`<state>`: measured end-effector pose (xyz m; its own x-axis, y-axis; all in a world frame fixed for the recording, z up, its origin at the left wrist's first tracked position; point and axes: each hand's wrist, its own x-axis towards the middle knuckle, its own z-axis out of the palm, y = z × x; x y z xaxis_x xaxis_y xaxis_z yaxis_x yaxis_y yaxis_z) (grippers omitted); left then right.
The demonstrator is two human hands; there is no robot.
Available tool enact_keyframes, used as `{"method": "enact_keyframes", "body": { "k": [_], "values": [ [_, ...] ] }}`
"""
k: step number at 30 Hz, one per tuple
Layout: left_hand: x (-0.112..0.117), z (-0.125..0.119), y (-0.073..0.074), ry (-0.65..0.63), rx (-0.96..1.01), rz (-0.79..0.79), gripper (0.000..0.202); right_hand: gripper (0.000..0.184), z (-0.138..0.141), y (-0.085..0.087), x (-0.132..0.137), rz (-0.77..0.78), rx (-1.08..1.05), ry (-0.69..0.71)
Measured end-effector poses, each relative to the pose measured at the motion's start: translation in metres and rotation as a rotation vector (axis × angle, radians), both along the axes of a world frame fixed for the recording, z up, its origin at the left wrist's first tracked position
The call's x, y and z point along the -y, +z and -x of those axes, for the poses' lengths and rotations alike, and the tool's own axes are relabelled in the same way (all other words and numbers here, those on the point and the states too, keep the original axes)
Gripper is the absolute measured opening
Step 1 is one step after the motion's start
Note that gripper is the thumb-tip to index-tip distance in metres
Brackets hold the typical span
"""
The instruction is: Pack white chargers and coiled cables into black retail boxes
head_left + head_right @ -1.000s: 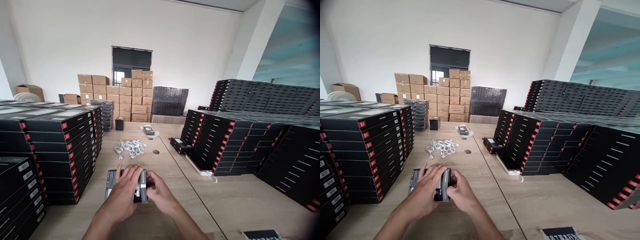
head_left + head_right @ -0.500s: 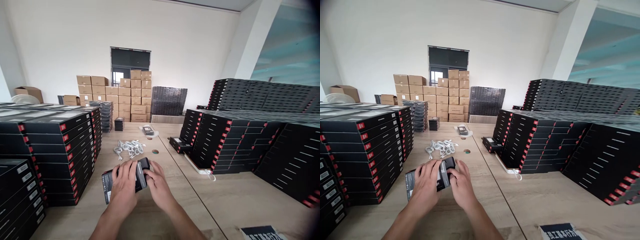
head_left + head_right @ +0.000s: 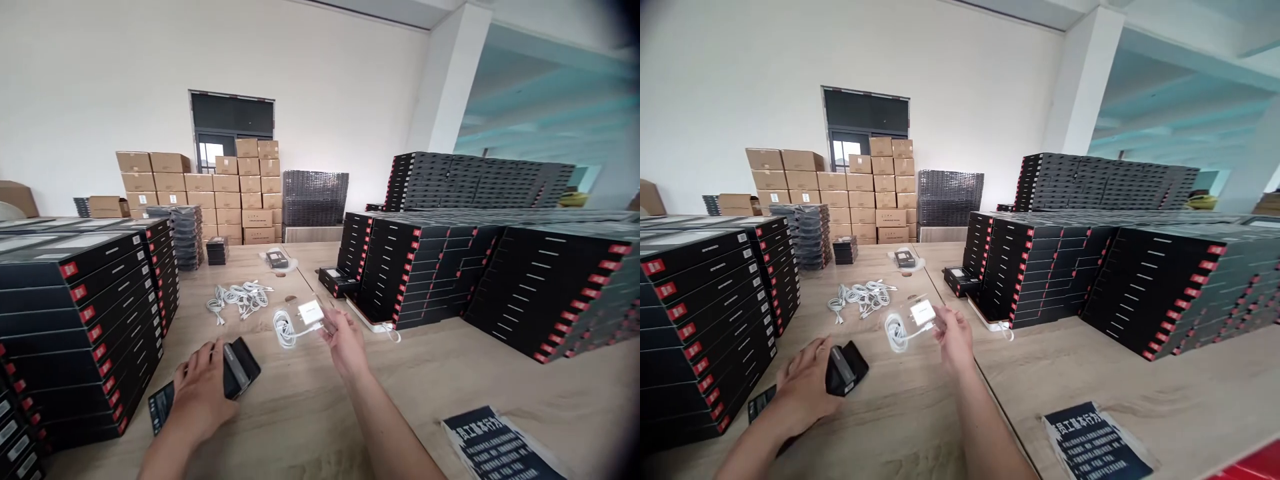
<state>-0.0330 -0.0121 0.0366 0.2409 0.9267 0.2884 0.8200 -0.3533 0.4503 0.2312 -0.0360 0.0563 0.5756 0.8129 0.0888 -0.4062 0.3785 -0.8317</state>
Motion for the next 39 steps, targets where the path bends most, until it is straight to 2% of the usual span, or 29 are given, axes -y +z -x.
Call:
{"method": "enact_keyframes", "body": {
  "k": [1,3,4,6,8,10,13,15,17,23,29,35,39],
  "values": [
    [-0.002,0.003,0.002,-0.014,0.100,0.043,0.094,0.027,-0.001,0.000,0.000,0.012,0.006,0.015],
    [-0.003,0.004,0.008,-0.097,0.450,0.170,0.091,0.027,0.006,0.000,0.002,0.050,0.020,0.086],
    [-0.001,0.003,0.011,-0.161,0.664,0.283,0.084,0.029,0.013,0.000,0.003,0.074,0.034,0.144],
    [0.005,-0.005,0.017,-0.305,1.011,0.617,0.065,0.033,0.032,0.000,0.006,0.118,0.085,0.288],
    [0.012,-0.017,0.019,-0.434,1.118,0.924,0.051,0.037,0.050,0.000,0.009,0.134,0.142,0.393],
    [0.017,-0.028,0.018,-0.483,1.166,1.016,0.042,0.041,0.061,-0.001,0.012,0.103,0.194,0.364],
    [0.017,-0.038,0.016,-0.396,1.375,0.927,0.038,0.046,0.064,-0.002,0.012,0.051,0.281,0.247],
    [0.015,-0.038,0.018,-0.362,1.504,0.856,0.042,0.045,0.064,-0.004,0.012,0.036,0.371,0.283],
    [0.014,-0.037,0.019,-0.383,1.577,0.796,0.047,0.043,0.066,-0.007,0.012,0.003,0.477,0.321],
    [0.017,-0.038,0.022,-0.442,1.610,0.704,0.054,0.033,0.079,-0.007,0.017,-0.034,0.752,0.214],
    [0.021,-0.042,0.022,-0.449,1.637,0.679,0.060,0.033,0.085,-0.009,0.018,-0.024,0.840,0.114],
    [0.022,-0.042,0.024,-0.411,1.648,0.678,0.058,0.033,0.089,-0.012,0.019,-0.035,0.950,0.051],
    [0.024,-0.045,0.022,-0.375,1.681,0.683,0.052,0.030,0.096,-0.013,0.017,-0.021,1.084,-0.042]
  ]
}}
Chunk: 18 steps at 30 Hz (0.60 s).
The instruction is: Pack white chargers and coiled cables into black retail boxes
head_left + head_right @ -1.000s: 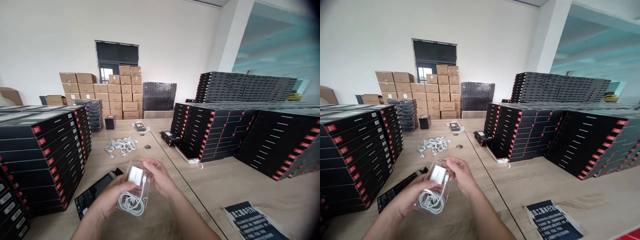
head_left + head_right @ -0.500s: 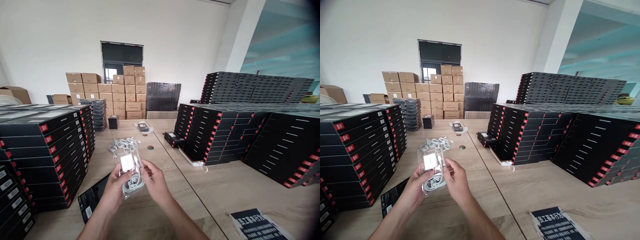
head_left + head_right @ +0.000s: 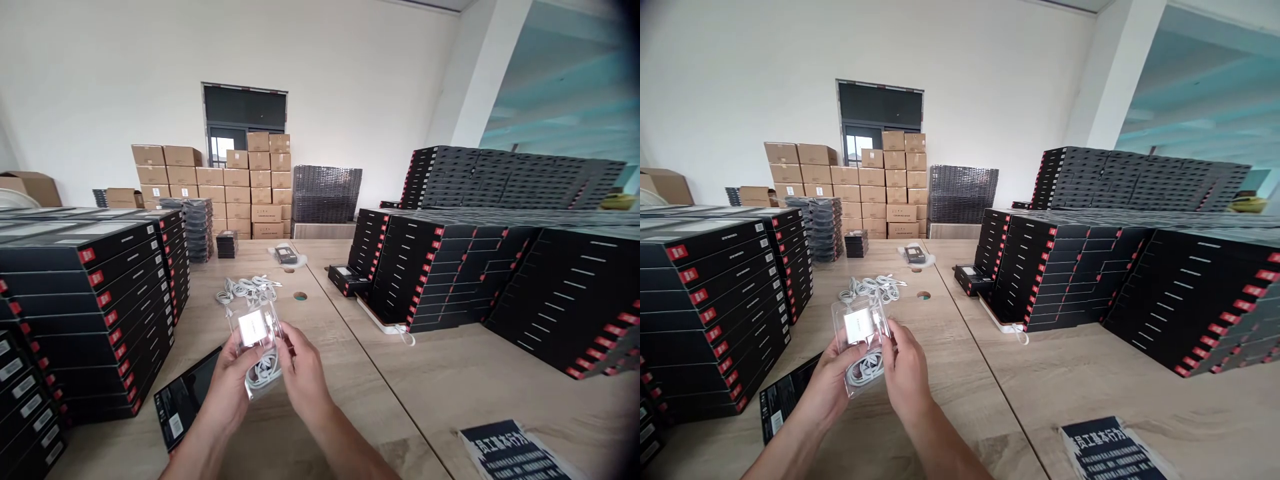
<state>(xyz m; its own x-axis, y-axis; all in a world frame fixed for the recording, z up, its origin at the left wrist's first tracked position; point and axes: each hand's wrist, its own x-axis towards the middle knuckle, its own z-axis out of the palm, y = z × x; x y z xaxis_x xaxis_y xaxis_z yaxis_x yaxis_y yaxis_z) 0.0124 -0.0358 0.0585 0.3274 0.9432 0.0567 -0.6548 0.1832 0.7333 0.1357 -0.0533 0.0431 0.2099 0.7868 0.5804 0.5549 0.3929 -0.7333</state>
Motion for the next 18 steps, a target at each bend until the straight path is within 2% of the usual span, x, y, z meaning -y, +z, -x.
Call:
{"method": "enact_keyframes", "body": {
  "k": [4,8,12,15,18],
  "values": [
    [0.000,0.000,-0.003,0.032,-0.017,0.018,0.049,0.028,0.006,-0.005,-0.005,0.002,0.029,-0.040],
    [-0.005,0.007,-0.006,-0.009,-0.027,0.046,0.047,0.025,0.003,-0.008,-0.008,0.099,-0.096,0.131],
    [-0.013,0.011,-0.010,-0.025,0.032,0.101,0.036,0.034,-0.005,-0.005,-0.005,0.097,-0.214,0.272],
    [-0.015,0.010,-0.012,-0.025,0.046,0.105,0.032,0.039,-0.007,-0.002,-0.003,0.075,-0.208,0.294],
    [-0.016,0.009,-0.013,-0.032,0.050,0.097,0.032,0.040,-0.006,0.000,-0.002,0.052,-0.125,0.259]
  ]
}}
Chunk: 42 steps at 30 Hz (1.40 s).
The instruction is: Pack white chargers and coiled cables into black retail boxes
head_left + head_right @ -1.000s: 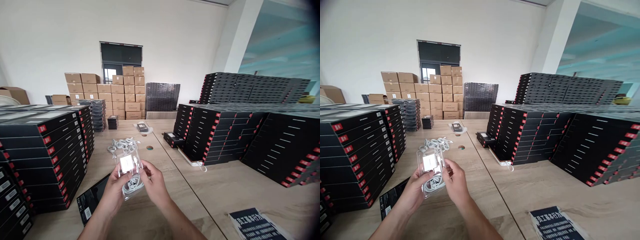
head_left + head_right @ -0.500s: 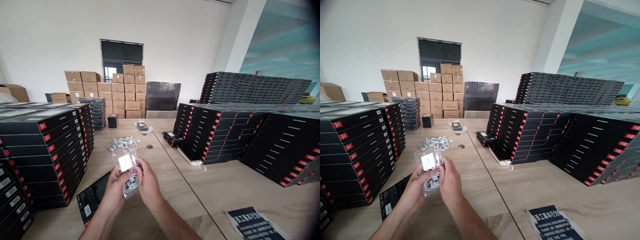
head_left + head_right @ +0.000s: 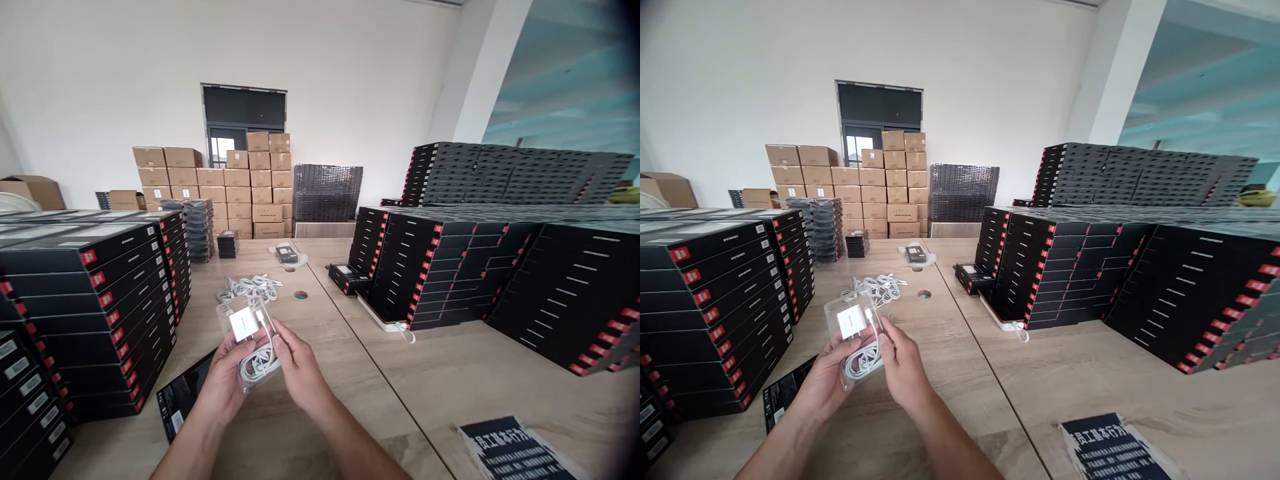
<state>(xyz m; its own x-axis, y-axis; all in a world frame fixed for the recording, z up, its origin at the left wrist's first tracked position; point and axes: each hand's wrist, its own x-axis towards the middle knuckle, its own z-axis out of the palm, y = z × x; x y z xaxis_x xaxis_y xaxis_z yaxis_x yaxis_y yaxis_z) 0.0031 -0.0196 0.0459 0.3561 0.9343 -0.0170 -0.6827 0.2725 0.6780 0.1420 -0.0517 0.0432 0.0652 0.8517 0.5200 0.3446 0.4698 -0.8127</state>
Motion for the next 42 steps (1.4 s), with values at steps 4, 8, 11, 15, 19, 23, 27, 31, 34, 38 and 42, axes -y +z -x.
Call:
{"method": "enact_keyframes", "body": {
  "k": [4,8,11,15,19,23,27,31,34,38,42],
  "values": [
    [0.001,0.000,0.001,0.006,0.016,-0.032,0.033,0.039,0.001,0.002,0.002,-0.037,0.132,-0.080],
    [0.004,0.000,0.004,0.010,0.018,-0.052,0.036,0.039,0.000,0.004,0.004,-0.058,0.246,-0.152],
    [0.004,-0.002,0.005,0.031,0.031,-0.054,0.039,0.039,0.000,0.005,0.004,-0.063,0.327,-0.213],
    [0.005,-0.006,0.003,0.037,0.037,-0.014,0.040,0.036,0.003,0.003,0.002,-0.055,0.401,-0.300],
    [0.008,-0.006,0.004,0.032,0.017,-0.005,0.044,0.035,0.008,0.002,0.004,-0.075,0.415,-0.321],
    [0.007,0.004,0.007,0.006,-0.020,-0.007,0.043,0.034,0.012,0.002,0.008,-0.032,0.294,-0.227],
    [0.004,0.011,0.007,-0.017,-0.051,0.001,0.040,0.033,0.008,0.000,0.005,0.026,0.009,-0.075],
    [0.006,0.005,0.005,-0.040,-0.088,-0.038,0.052,0.035,0.000,0.001,-0.001,0.044,-0.116,-0.107],
    [0.008,0.000,0.003,-0.069,-0.086,-0.082,0.061,0.032,-0.002,0.006,0.000,-0.009,-0.009,-0.137],
    [0.009,0.000,0.003,-0.056,-0.090,-0.081,0.064,0.031,-0.002,0.012,0.004,-0.058,0.139,-0.130],
    [0.011,0.000,0.007,-0.038,-0.103,-0.075,0.064,0.029,-0.001,0.010,0.003,-0.057,0.235,-0.174]
  ]
}}
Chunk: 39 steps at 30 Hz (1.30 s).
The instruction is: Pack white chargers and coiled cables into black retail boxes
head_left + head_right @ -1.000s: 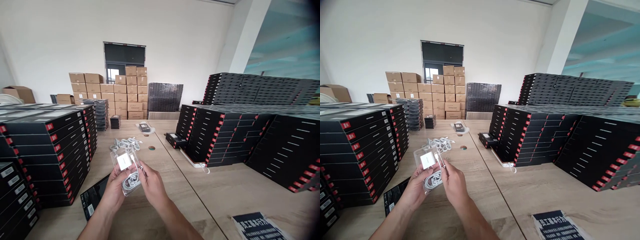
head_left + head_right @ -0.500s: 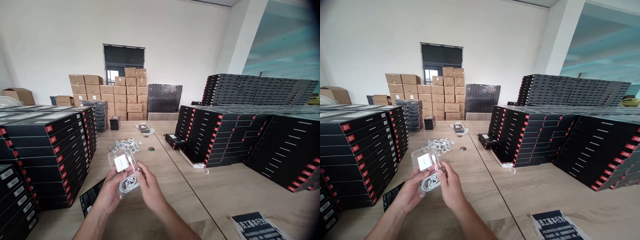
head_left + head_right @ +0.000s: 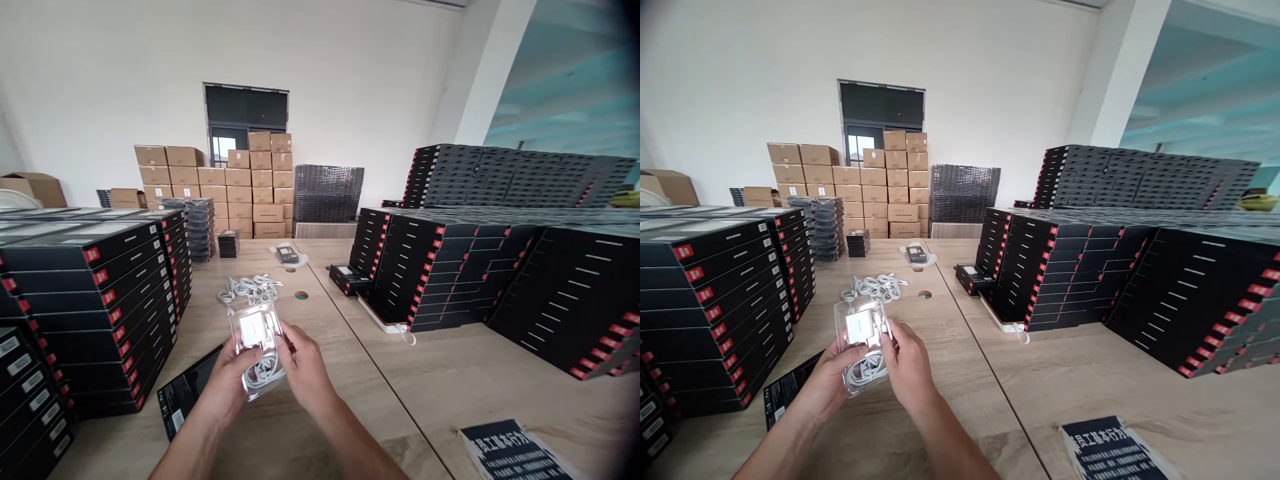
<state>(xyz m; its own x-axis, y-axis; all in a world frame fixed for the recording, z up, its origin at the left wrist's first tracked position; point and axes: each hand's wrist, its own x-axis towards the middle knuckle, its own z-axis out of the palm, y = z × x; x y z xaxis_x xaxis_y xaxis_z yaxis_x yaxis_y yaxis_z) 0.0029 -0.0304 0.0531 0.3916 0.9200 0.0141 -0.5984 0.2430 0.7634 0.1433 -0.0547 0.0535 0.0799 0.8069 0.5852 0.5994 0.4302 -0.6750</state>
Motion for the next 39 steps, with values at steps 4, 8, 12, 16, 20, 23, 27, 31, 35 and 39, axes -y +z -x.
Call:
{"method": "enact_keyframes", "body": {
  "k": [4,8,12,16,20,23,27,31,35,39],
  "values": [
    [0.004,-0.003,0.003,0.018,0.003,0.022,0.062,0.031,0.005,-0.006,-0.001,-0.021,0.039,-0.057],
    [0.003,0.001,0.001,-0.010,-0.022,0.024,0.061,0.034,0.010,-0.013,0.000,-0.011,-0.091,-0.019],
    [-0.003,0.012,-0.002,-0.083,-0.066,0.040,0.059,0.044,-0.001,-0.018,-0.004,0.197,-0.475,0.204],
    [-0.004,0.014,-0.005,-0.203,-0.152,0.059,0.048,0.055,-0.021,-0.014,-0.010,0.294,-0.855,0.351],
    [-0.002,0.009,-0.008,-0.331,-0.264,-0.019,0.061,0.049,-0.032,-0.010,-0.011,0.332,-0.916,0.366],
    [-0.012,0.015,-0.010,-0.160,-0.419,-0.161,0.075,0.035,-0.036,-0.010,-0.011,0.339,-0.886,0.309],
    [-0.036,0.043,-0.015,0.280,-1.042,-0.503,0.076,0.030,-0.045,-0.013,-0.014,0.293,-0.964,0.182],
    [-0.046,0.062,-0.028,0.190,-1.574,-0.679,0.072,0.032,-0.053,-0.015,-0.019,0.265,-1.006,0.149],
    [-0.045,0.061,-0.039,0.173,-1.812,-0.639,0.077,0.033,-0.053,-0.015,-0.021,0.254,-1.021,0.151],
    [-0.048,0.061,-0.038,0.218,-1.817,-0.551,0.080,0.032,-0.050,-0.015,-0.019,0.250,-1.026,0.165]
  ]
}}
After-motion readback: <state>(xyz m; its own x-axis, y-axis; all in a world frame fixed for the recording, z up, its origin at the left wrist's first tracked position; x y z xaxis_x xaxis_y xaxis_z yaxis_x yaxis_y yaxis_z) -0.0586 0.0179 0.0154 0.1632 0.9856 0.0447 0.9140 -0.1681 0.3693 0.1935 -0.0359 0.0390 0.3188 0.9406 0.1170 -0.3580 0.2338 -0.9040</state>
